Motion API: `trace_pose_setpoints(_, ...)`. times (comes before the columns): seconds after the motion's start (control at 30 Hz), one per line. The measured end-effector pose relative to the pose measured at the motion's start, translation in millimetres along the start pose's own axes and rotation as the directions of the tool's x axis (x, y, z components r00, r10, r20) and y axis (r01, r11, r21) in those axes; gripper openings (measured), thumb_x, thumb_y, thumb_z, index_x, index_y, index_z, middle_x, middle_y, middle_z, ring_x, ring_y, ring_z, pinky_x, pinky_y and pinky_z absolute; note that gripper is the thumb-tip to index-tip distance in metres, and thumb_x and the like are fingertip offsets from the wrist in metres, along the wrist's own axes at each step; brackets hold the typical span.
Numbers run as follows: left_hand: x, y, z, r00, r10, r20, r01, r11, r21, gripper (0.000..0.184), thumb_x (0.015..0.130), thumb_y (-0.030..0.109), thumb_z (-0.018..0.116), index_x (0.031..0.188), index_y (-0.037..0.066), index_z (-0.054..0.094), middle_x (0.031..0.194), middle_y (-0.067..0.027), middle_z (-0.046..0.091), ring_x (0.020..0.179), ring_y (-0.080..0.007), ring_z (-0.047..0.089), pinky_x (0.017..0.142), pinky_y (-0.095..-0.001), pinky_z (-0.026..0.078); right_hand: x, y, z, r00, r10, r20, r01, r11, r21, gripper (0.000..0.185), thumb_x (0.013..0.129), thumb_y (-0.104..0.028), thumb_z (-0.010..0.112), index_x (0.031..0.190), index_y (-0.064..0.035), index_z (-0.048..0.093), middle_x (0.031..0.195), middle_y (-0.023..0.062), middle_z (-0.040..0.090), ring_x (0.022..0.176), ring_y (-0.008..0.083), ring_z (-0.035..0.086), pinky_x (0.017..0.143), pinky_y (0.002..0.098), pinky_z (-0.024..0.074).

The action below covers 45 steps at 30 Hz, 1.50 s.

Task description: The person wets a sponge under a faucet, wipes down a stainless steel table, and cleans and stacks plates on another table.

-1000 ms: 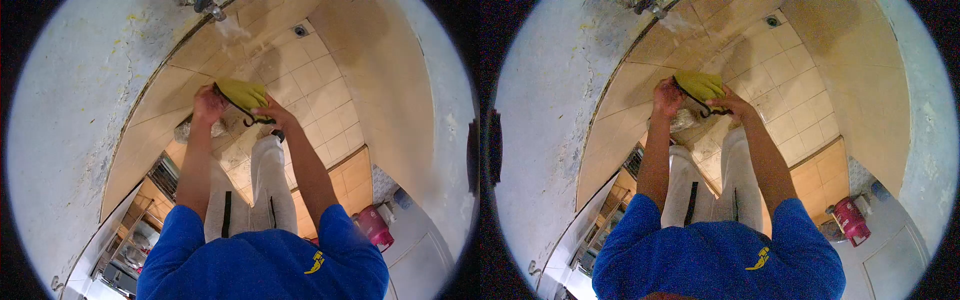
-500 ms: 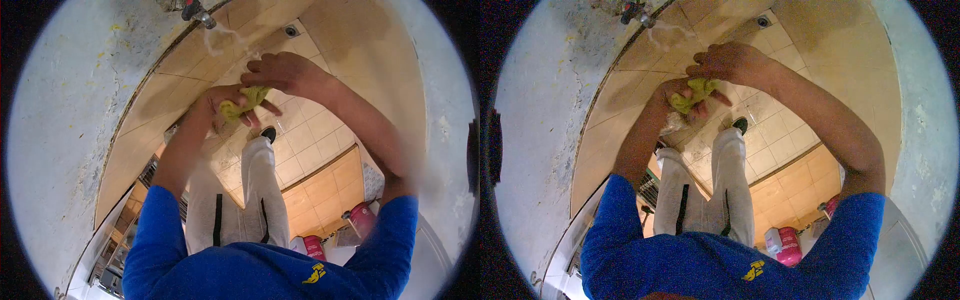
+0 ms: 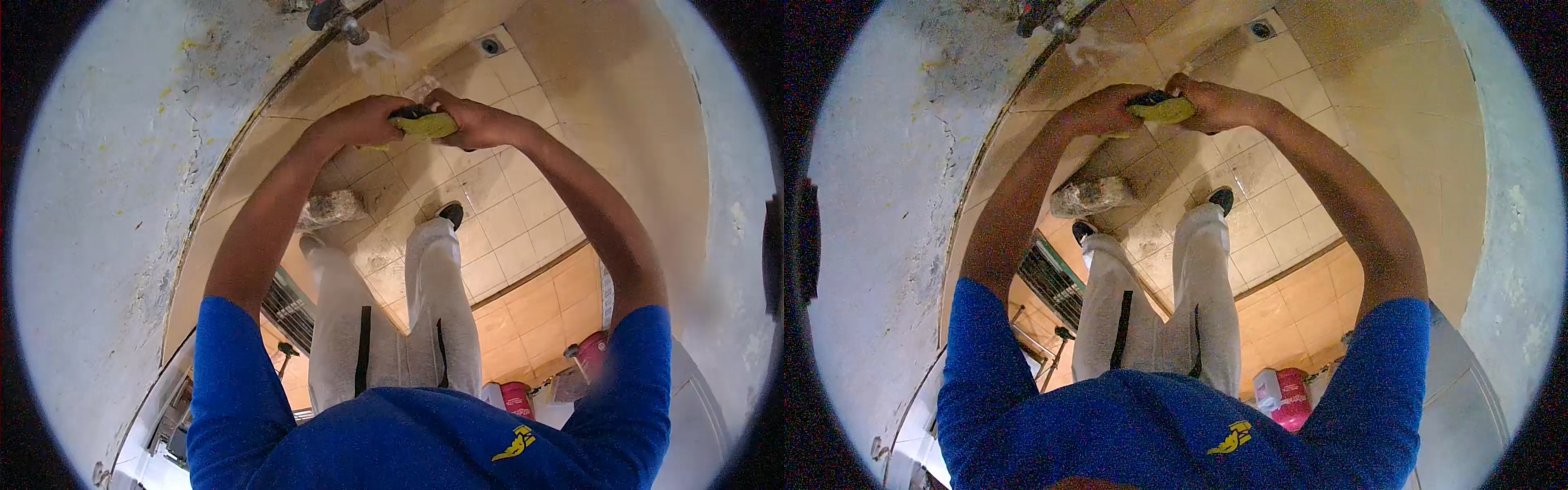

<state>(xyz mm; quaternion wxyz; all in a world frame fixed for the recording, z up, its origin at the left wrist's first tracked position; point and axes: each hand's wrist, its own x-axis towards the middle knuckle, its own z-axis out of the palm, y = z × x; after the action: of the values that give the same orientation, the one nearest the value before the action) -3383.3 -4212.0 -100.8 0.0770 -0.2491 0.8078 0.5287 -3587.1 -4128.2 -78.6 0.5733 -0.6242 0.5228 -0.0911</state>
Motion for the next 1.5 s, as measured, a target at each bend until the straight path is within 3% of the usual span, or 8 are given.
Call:
trace_pose_setpoints(0.1, -1.3, 1.8, -7.5, 0.998, 0.063, 0.016, -0.065, 0.978, 0.199, 0.038, 0.07, 0.011, 0.06, 0.107, 0.008, 0.055, 0.096, -0.0116, 0.062, 0.089, -0.025, 0.06, 0.076, -0.0352, 0.048, 14.7, 26.2, 18.3, 0.814, -0.563, -0.142, 0.492, 0.8, -0.344, 0.032, 0.081, -0.025, 0.061, 0.1, -0.0028, 0.048, 0.075, 0.0064, 0.056, 0.061, 0.0137, 0.055, 0.049, 0.0283, 0.0443)
trace_pose_setpoints(0.2, -8.1, 41.0, -12.7, 0.987, -0.16, 0.018, 0.124, 0.827, 0.548, 0.044, 0.071, 0.014, 0.061, 0.113, 0.011, 0.05, 0.103, -0.0135, 0.058, 0.091, -0.0285, 0.059, 0.076, -0.0383, 0.048, 5.8, -8.8, 8.5, 0.951, 0.261, 0.167, -0.231, 0.956, -0.179, 0.032, 0.084, -0.035, 0.056, 0.098, -0.007, 0.049, 0.067, 0.0014, 0.05, 0.054, 0.0084, 0.049, 0.04, 0.0226, 0.0399)
trace_pose_setpoints(0.4, 7.0, -27.8, 9.5, 0.842, 0.382, -0.381, 0.021, 0.682, 0.731, 0.036, 0.077, 0.019, 0.055, 0.112, 0.015, 0.049, 0.095, -0.0123, 0.058, 0.074, -0.0302, 0.06, 0.064, -0.0384, 0.051, 6.7, 3.2, 48.1, 0.984, 0.025, 0.176, -0.177, 0.148, 0.973, 0.037, 0.082, -0.047, 0.054, 0.092, -0.0112, 0.051, 0.06, -0.0024, 0.048, 0.043, 0.0102, 0.042, 0.036, 0.0242, 0.0351)
trace_pose_setpoints(0.57, 20.2, -23.9, 36.1, 0.87, -0.134, -0.474, 0.092, 0.989, -0.112, 0.034, 0.083, 0.026, 0.051, 0.114, 0.014, 0.044, 0.103, -0.0077, 0.053, 0.088, -0.025, 0.056, 0.072, -0.037, 0.048, 38.1, 18.2, 69.6, 0.901, 0.34, -0.271, 0.198, 0.233, 0.952, 0.034, 0.085, -0.047, 0.049, 0.086, -0.0131, 0.05, 0.059, -0.0038, 0.05, 0.049, 0.0092, 0.05, 0.04, 0.0217, 0.0391)
trace_pose_setpoints(0.87, -12.6, 29.7, 44.3, 0.89, -0.389, -0.236, -0.178, 0.179, -0.968, 0.066, 0.085, 0.061, 0.026, 0.126, 0.012, 0.037, 0.128, -0.0095, 0.04, 0.116, -0.0298, 0.04, 0.091, -0.0557, 0.032, 50.1, -13.2, 88.9, 0.889, 0.229, -0.396, 0.334, 0.268, 0.904, 0.041, 0.075, -0.026, 0.069, 0.107, -0.0086, 0.051, 0.092, 0.0032, 0.059, 0.074, 0.0167, 0.058, 0.059, 0.0313, 0.0509)
trace_pose_setpoints(1.07, -24.7, -40.2, 37.8, 0.933, -0.266, -0.243, -0.199, 0.183, -0.963, 0.07, 0.084, 0.063, 0.024, 0.126, 0.009, 0.038, 0.132, -0.0118, 0.037, 0.121, -0.0328, 0.035, 0.093, -0.0581, 0.031, 27.3, -24.4, 54.3, 0.891, -0.134, -0.433, 0.219, 0.963, 0.154, 0.045, 0.069, -0.013, 0.071, 0.108, -0.0031, 0.049, 0.093, 0.0095, 0.06, 0.081, 0.023, 0.061, 0.07, 0.0346, 0.0503)
trace_pose_setpoints(1.2, -37.3, -8.4, 12.0, 0.983, 0.176, 0.06, 0.097, -0.213, -0.972, 0.059, 0.086, 0.051, 0.041, 0.118, 0.003, 0.044, 0.125, -0.014, 0.044, 0.113, -0.0314, 0.044, 0.091, -0.0521, 0.04, 46.9, -16.5, 41.4, 0.781, -0.562, -0.273, 0.278, 0.704, -0.654, 0.039, 0.073, -0.01, 0.062, 0.109, -0.004, 0.046, 0.094, 0.0151, 0.059, 0.084, 0.0292, 0.06, 0.072, 0.0389, 0.0489)
trace_pose_setpoints(1.5, 1.7, 36.5, -34.5, 0.941, -0.319, 0.116, 0.339, 0.871, -0.355, 0.013, 0.074, 0.021, 0.068, 0.082, 0.012, 0.062, 0.072, 0.0041, 0.054, 0.062, -0.0077, 0.049, 0.054, -0.0218, 0.044, 45.3, -62.4, -6.9, 0.919, -0.215, -0.33, -0.165, 0.552, -0.817, 0.033, 0.075, -0.02, 0.06, 0.105, -0.006, 0.054, 0.091, 0.0152, 0.059, 0.088, 0.0264, 0.06, 0.073, 0.0369, 0.05)
